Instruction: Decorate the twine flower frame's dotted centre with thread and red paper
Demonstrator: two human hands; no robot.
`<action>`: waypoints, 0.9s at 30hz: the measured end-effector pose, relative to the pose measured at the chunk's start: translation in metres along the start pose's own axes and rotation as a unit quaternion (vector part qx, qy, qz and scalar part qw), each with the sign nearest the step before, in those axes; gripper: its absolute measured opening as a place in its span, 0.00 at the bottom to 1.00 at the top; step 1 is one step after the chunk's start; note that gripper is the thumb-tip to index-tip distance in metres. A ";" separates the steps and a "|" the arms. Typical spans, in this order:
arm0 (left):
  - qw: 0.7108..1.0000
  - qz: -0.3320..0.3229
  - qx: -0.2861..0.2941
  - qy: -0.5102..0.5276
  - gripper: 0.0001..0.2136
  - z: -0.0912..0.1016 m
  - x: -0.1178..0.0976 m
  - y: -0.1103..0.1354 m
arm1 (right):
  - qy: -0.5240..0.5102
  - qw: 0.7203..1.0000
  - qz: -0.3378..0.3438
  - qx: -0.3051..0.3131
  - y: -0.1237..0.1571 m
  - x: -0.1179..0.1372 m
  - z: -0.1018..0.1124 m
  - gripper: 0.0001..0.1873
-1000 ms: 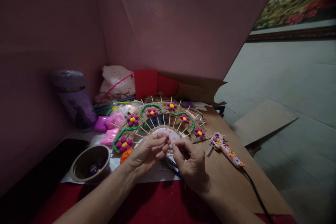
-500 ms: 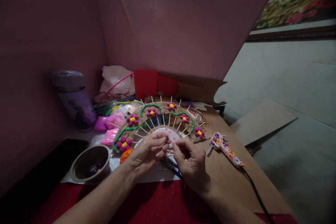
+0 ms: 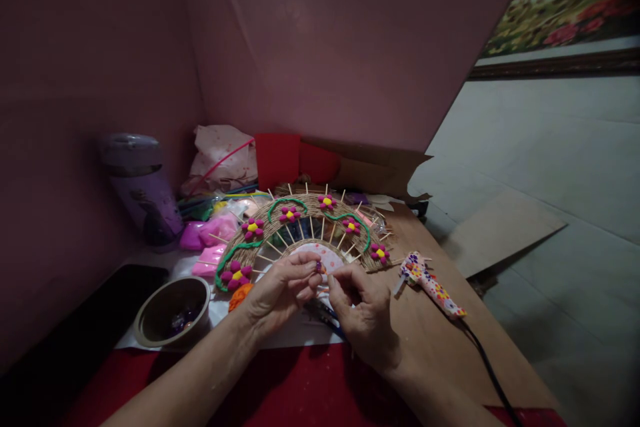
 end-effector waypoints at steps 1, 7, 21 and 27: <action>1.000 0.000 0.002 0.000 0.08 0.000 0.000 0.000 | 0.000 1.000 -0.002 0.002 0.000 0.000 0.000 0.05; 1.000 -0.001 -0.002 -0.008 0.09 -0.001 -0.001 0.000 | -0.004 1.000 0.004 0.001 -0.001 0.002 0.000 0.05; 1.000 -0.003 0.016 -0.001 0.09 -0.003 -0.001 -0.001 | -0.005 1.000 0.009 0.001 -0.001 0.003 0.000 0.05; 1.000 -0.002 0.013 0.006 0.09 -0.003 -0.001 0.000 | 0.000 1.000 -0.001 -0.005 0.000 0.000 0.000 0.06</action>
Point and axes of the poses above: each hand's wrist, its own y-axis away from the middle knuckle, its own z-axis out of the back of the hand, x = y × z, the point moved 5 cm from there along -y, towards the middle knuckle, and after that the axes turned 3 degrees about x, right-handed, at the moved point
